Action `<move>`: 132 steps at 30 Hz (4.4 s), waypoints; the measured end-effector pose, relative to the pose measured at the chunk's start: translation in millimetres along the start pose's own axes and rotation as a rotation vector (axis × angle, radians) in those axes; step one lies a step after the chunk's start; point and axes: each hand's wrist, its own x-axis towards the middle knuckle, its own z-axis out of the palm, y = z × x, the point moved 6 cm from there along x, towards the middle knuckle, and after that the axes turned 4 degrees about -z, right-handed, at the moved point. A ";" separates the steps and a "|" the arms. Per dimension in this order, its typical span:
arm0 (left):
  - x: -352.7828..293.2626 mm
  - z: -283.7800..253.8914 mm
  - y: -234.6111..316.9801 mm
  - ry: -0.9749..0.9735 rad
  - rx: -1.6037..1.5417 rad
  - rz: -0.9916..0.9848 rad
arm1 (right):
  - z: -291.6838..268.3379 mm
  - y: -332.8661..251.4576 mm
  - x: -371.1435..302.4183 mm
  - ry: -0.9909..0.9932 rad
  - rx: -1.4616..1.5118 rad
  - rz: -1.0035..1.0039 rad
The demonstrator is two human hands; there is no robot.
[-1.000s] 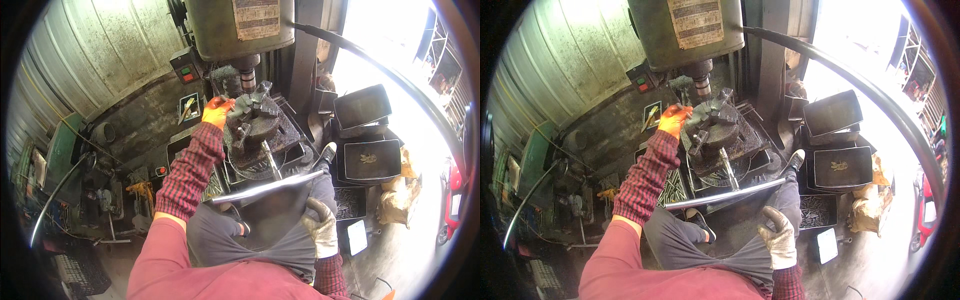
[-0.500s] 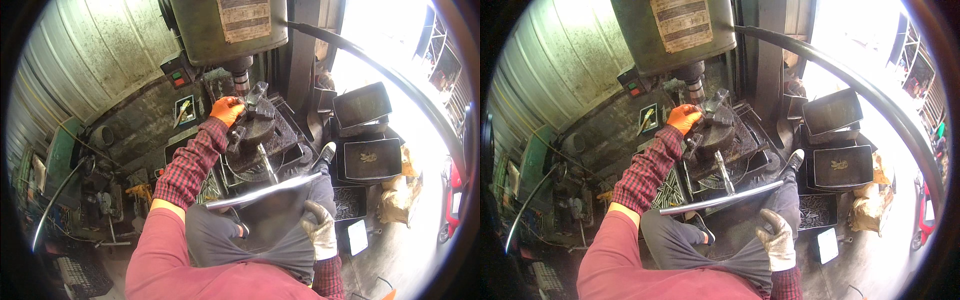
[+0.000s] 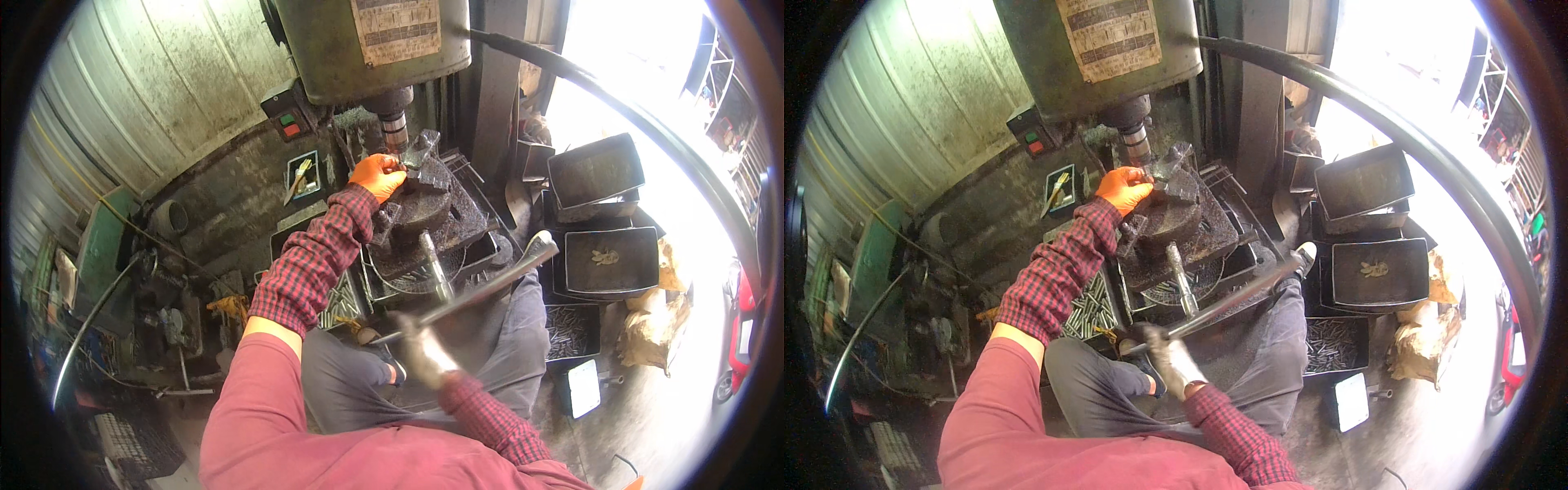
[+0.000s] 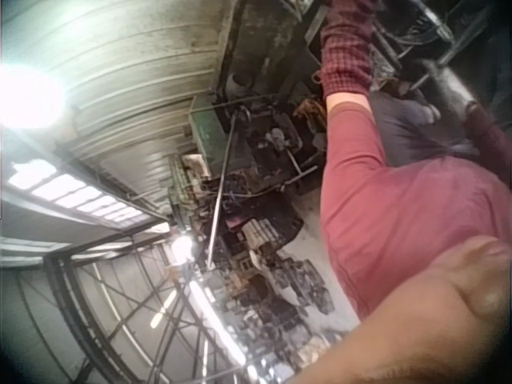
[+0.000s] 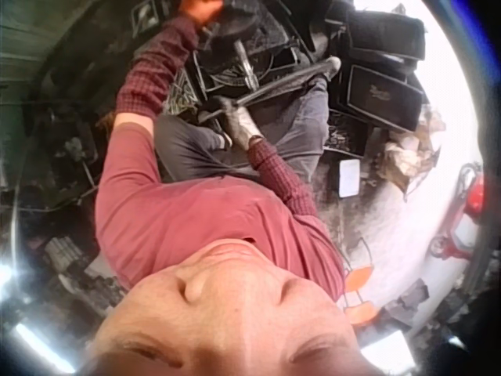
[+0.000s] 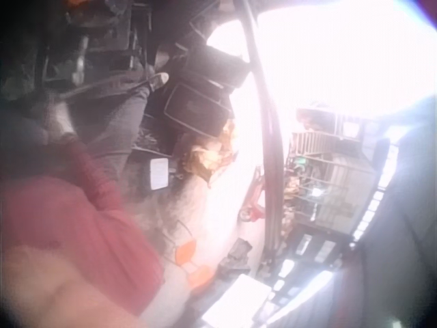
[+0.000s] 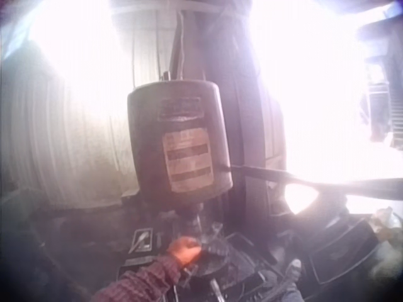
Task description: The person repeatedly picks small metal rods from a tray, places them into a drill press chuck, operates the machine, and removes the processed pieces. The cycle continues for the duration of the clip.
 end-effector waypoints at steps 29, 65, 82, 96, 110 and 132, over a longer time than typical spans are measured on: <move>14.2 3.0 -16.8 -0.034 -0.057 -0.033 | -200.0 -115.2 -6.4 0.273 -1.213 -0.717; -349.9 57.4 -94.5 -0.065 -0.351 -0.518 | -175.6 -152.2 31.2 0.117 -1.494 -0.271; -171.1 -174.4 -132.4 0.619 0.168 -0.208 | -191.1 -117.7 51.1 0.279 -1.474 -0.220; -89.4 -210.2 -171.5 0.559 0.343 -0.312 | -196.9 -107.4 54.9 0.279 -1.455 -0.107; -66.2 -230.0 -143.6 0.679 0.230 -0.133 | -195.6 -111.1 51.3 0.298 -1.476 -0.121; -101.7 -227.6 -138.7 0.557 0.106 -0.219 | -197.5 -108.1 51.4 0.282 -1.414 -0.129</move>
